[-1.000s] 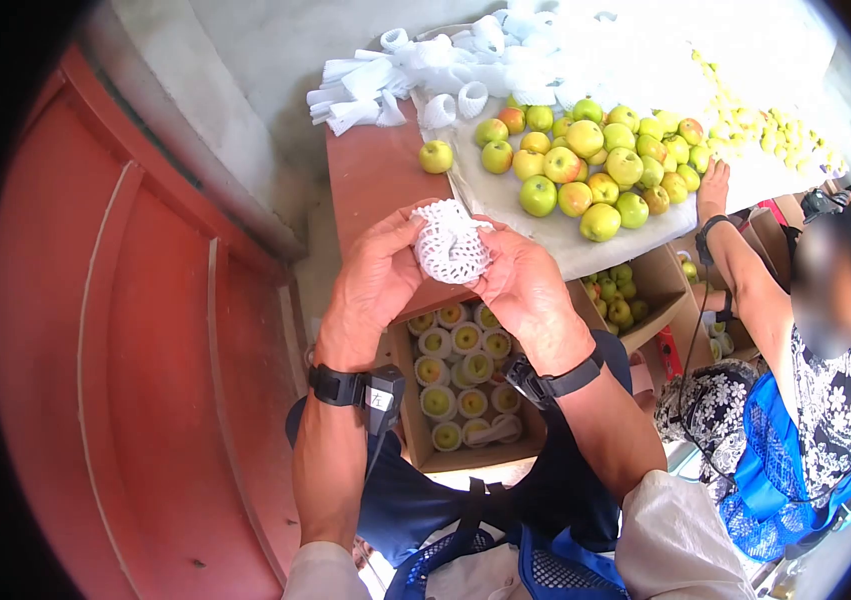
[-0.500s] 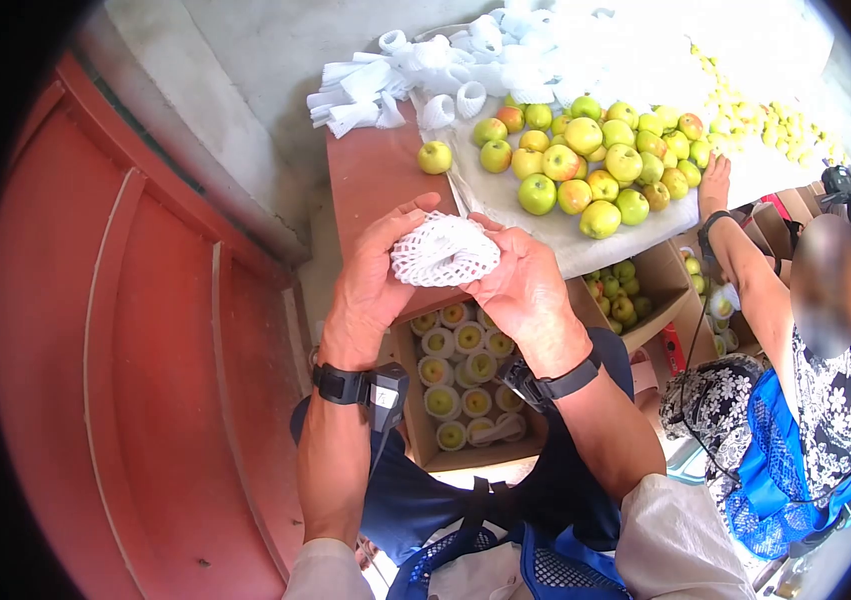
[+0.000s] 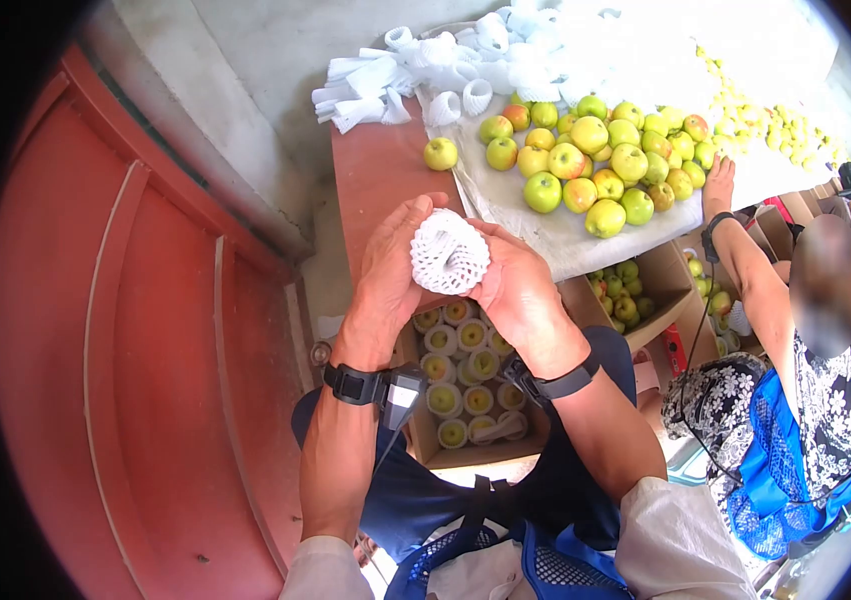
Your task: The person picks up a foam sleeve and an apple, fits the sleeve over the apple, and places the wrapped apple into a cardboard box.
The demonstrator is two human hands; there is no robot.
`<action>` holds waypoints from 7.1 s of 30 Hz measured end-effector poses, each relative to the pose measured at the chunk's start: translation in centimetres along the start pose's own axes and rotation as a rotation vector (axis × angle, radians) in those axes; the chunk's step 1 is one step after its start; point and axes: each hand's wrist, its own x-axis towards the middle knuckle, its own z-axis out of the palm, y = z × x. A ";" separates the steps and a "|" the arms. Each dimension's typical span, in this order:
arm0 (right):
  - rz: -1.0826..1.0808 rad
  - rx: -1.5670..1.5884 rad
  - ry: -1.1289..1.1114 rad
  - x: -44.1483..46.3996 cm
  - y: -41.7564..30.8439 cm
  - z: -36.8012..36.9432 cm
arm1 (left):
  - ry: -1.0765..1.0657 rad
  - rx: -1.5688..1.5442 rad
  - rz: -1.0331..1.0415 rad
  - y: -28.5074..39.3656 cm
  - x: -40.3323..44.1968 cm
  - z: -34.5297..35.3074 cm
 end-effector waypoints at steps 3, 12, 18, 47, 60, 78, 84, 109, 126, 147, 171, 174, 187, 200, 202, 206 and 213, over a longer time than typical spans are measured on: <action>-0.123 -0.350 0.187 -0.5 -0.3 0.5 | 0.077 0.081 0.071 -0.4 0.4 -0.3; -0.584 -0.918 0.078 -1.8 0.7 1.8 | 0.307 0.385 0.308 0.3 -0.1 0.8; -0.651 -0.805 0.097 -0.7 1.5 0.2 | 0.275 0.520 0.413 0.5 -1.0 2.0; -0.145 -0.190 -0.032 -1.6 -2.8 0.0 | -0.022 0.534 0.285 2.0 -3.0 2.0; -0.156 -0.399 0.000 -1.4 -2.0 0.0 | 0.037 0.747 0.368 0.5 -1.9 0.3; -0.140 -0.462 -0.051 -1.7 -2.6 -0.3 | 0.081 0.771 0.496 -0.4 -1.1 0.1; -0.123 -0.569 -0.068 -2.0 -2.7 0.5 | 0.150 0.866 0.456 0.1 -1.5 0.7; -0.231 -0.580 -0.115 -1.7 -2.1 0.0 | 0.140 0.754 0.506 0.5 -1.8 1.1; -0.642 -1.184 -0.193 -2.4 -2.0 1.7 | -0.019 0.032 0.221 1.2 -1.0 -0.3; -0.768 -1.873 -0.014 -1.7 -5.2 1.2 | 0.367 0.663 0.330 0.9 -0.5 0.0; -0.833 -1.576 0.155 -0.2 -2.2 1.2 | 0.223 1.178 0.522 -0.3 -1.8 3.1; -0.787 -1.564 0.184 0.2 -2.6 0.8 | 0.208 1.188 0.550 -0.5 -1.6 3.3; -0.683 -1.620 0.175 0.3 -2.2 0.6 | 0.247 1.193 0.522 -0.4 -1.7 2.6; -0.734 -1.584 0.164 0.2 -1.8 0.2 | 0.180 1.239 0.532 -0.3 -1.8 2.4; -0.721 -1.578 0.158 0.0 -1.9 0.3 | 0.166 1.257 0.535 -0.3 -1.8 2.5; -0.711 -1.572 0.160 0.2 -2.0 0.2 | 0.169 1.239 0.523 -0.4 -1.8 2.5; -0.756 -1.545 0.216 0.4 -2.4 0.1 | 0.225 1.190 0.514 -0.4 -1.7 2.5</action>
